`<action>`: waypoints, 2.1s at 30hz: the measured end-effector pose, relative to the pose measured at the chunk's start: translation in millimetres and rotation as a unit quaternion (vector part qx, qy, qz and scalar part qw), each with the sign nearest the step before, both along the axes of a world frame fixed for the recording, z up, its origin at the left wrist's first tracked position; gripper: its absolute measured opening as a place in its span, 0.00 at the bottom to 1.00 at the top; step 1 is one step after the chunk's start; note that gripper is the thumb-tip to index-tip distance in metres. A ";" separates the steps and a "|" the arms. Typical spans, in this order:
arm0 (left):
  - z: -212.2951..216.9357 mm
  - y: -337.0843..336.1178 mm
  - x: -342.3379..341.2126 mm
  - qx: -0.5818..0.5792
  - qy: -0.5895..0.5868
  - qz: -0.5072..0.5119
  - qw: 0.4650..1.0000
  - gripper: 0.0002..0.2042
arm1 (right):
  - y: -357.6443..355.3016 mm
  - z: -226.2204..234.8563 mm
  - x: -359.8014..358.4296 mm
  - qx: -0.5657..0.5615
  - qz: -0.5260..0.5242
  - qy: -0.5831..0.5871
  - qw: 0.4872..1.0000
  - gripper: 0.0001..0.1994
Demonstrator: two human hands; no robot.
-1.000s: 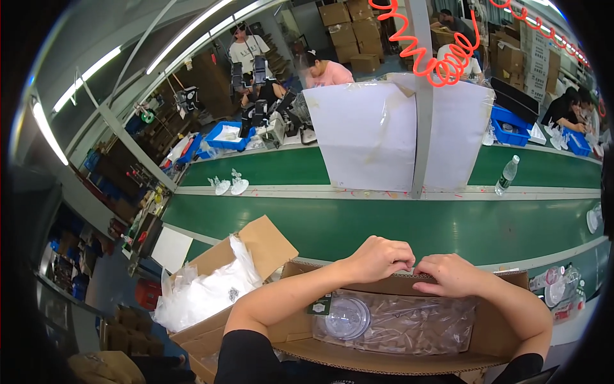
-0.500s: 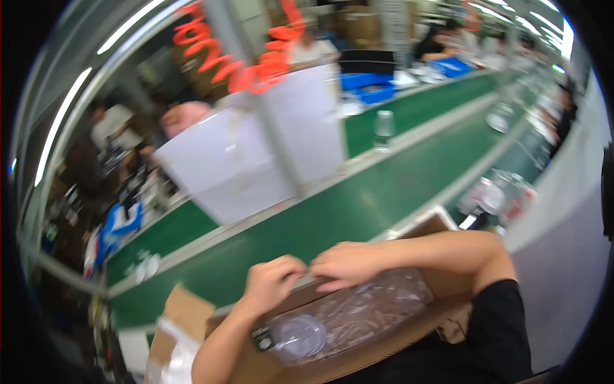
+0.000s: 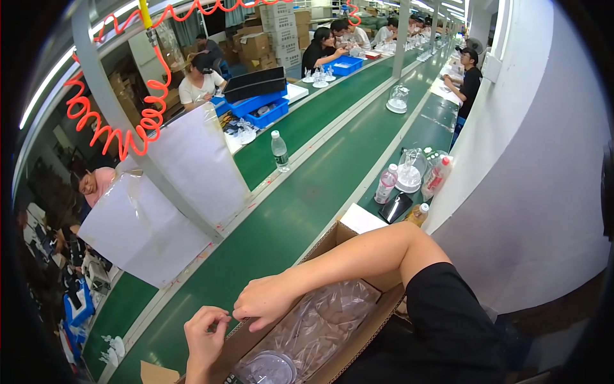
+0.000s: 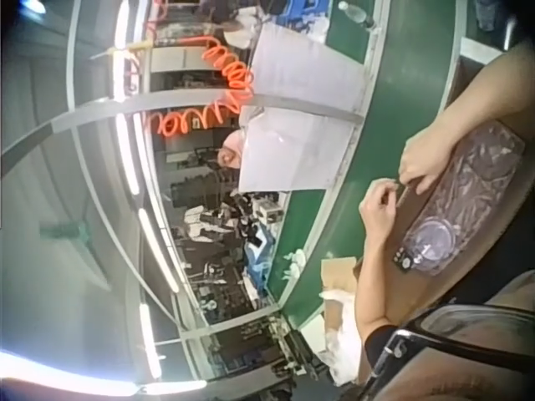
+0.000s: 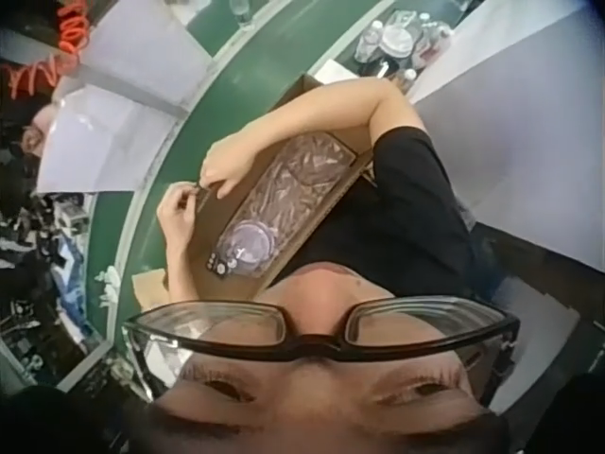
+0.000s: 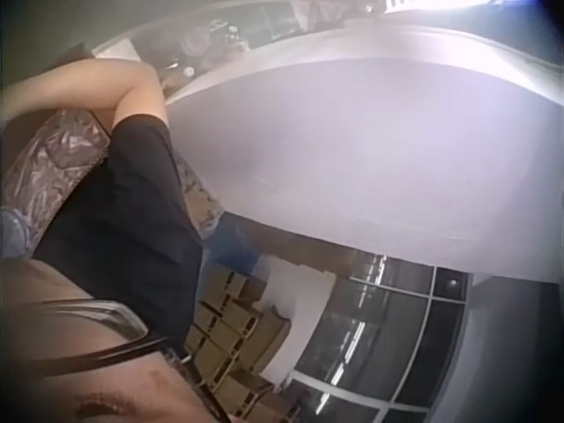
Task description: Packaging lighting products into cardboard boxes on an assembly line.
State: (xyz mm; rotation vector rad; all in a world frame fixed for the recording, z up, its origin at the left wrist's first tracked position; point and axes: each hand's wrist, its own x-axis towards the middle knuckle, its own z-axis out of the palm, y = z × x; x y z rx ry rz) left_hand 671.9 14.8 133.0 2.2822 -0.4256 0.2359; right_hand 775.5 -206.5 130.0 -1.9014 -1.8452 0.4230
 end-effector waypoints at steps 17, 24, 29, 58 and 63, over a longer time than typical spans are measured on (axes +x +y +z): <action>7.5 -5.0 2.1 0.025 -0.012 -0.011 1.000 0.05 | 0.1 -1.0 1.9 0.002 0.000 -0.005 1.000 0.17; 5.5 -4.5 -0.7 0.005 0.023 0.023 0.999 0.05 | 4.1 -7.6 2.1 0.010 0.006 -0.005 1.000 0.18; 5.4 -4.2 -0.2 0.002 0.021 0.013 1.000 0.05 | 3.5 -9.3 2.7 0.011 -0.001 -0.005 1.000 0.19; 2.9 -10.0 6.2 -0.037 0.109 0.063 0.991 0.03 | -4.4 -4.9 4.7 -0.009 -0.003 -0.016 1.000 0.19; 15.6 7.7 -6.1 0.041 0.118 0.070 0.990 0.04 | 14.3 -2.2 2.9 0.035 0.025 -0.029 0.999 0.18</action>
